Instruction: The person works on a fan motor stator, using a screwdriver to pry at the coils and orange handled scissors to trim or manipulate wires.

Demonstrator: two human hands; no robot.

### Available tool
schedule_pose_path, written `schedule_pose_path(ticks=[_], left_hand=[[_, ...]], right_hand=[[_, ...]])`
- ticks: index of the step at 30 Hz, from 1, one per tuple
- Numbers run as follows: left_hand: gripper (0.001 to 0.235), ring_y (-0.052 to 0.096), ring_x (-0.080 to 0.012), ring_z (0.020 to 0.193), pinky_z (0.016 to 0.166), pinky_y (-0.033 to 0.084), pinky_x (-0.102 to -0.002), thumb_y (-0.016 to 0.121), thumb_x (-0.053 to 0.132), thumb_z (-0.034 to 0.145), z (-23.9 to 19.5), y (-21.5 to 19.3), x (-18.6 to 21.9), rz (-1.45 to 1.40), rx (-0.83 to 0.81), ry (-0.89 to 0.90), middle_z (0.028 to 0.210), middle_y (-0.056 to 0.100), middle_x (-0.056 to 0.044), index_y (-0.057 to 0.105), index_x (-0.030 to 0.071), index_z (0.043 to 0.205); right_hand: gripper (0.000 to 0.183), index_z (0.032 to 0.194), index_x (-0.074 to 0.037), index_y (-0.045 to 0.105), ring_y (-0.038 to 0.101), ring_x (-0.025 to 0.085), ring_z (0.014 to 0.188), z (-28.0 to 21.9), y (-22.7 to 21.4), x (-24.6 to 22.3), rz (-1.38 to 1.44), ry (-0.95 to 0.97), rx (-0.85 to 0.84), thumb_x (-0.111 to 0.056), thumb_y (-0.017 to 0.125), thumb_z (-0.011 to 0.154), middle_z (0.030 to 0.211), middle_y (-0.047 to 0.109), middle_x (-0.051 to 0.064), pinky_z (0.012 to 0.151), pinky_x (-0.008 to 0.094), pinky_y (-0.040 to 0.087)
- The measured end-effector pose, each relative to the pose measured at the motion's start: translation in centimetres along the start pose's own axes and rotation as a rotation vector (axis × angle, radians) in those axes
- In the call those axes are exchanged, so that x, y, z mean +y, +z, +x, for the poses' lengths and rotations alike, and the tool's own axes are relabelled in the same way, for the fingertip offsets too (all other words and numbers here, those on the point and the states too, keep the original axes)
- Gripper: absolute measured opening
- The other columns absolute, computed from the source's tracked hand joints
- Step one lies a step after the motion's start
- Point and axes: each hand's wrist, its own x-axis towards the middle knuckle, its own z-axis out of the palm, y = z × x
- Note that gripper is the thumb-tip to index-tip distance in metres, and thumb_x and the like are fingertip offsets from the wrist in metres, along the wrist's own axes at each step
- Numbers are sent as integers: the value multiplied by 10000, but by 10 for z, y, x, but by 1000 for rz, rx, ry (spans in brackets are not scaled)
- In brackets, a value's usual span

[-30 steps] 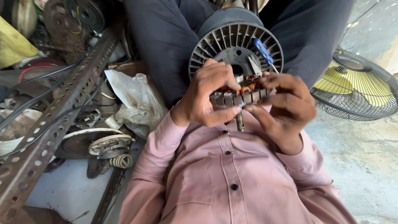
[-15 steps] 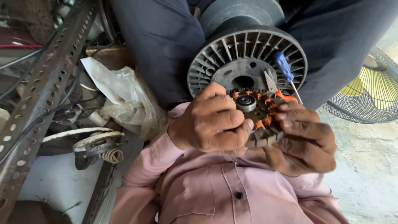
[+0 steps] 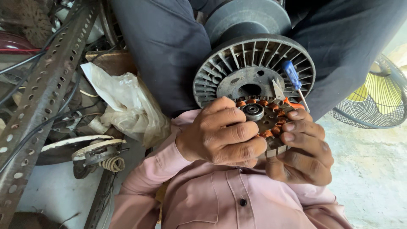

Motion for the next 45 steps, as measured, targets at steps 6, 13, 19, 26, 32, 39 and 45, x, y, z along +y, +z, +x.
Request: schedule_pose_path(ticks=[6,13,19,26,32,39,45], left_hand=[[126,586,-160,793,720,466,-325,678,169,952,-7,6,2,38,2,-5,985,588,11,674,141,1075],[151,609,-182,771,687,476,-336,650,270,1016,-6,9,6,81,60,-26,930,596,-21,671,121,1025],[251,619,-222,800,710,481,-359,626,311,1053,-5,11,8,58,96,-60,934,598,-52,664,63,1047],[262,545,-240,726,718,415,-421,598,234,915,-2,4,7,-73,72,-74,901,584,-71,669,34,1068],[295,538,-262,758,751,417,-433,611,233,901,-2,4,9,-65,59,-79,900,571,-76,643,24,1106],[324,569,-280,795,769,444,-424,648,215,866,-4,7,9,-78,89,-101,940,597,-100,646,21,1125],[308,570,-280,782,745,441,-429,663,212,868,-12,14,11,-24,123,-68,905,589,-100,632,19,1106]], right_hand=[[278,687,-95,448,618,250,993,9,-3,-10,-14,95,-113,-8,710,722,992,603,134,976,554,550],[308,601,-85,401,619,280,981,13,5,-14,-44,105,-80,25,664,716,973,601,161,940,524,555],[266,625,-48,460,651,303,976,23,-4,-6,0,98,-178,33,688,734,976,619,195,944,506,547],[168,851,-60,702,583,313,1088,29,-15,0,-40,-90,-380,-56,846,766,1105,597,166,1008,551,538],[178,905,-26,694,603,390,1093,36,-13,12,-179,-300,-447,-3,840,806,1182,576,201,955,526,580],[91,868,15,718,686,415,1114,35,-18,9,-72,-103,-376,71,697,799,1159,662,235,1014,526,588],[47,881,65,675,659,441,1222,39,-15,-9,-69,36,-354,20,668,870,1210,673,274,1153,522,492]])
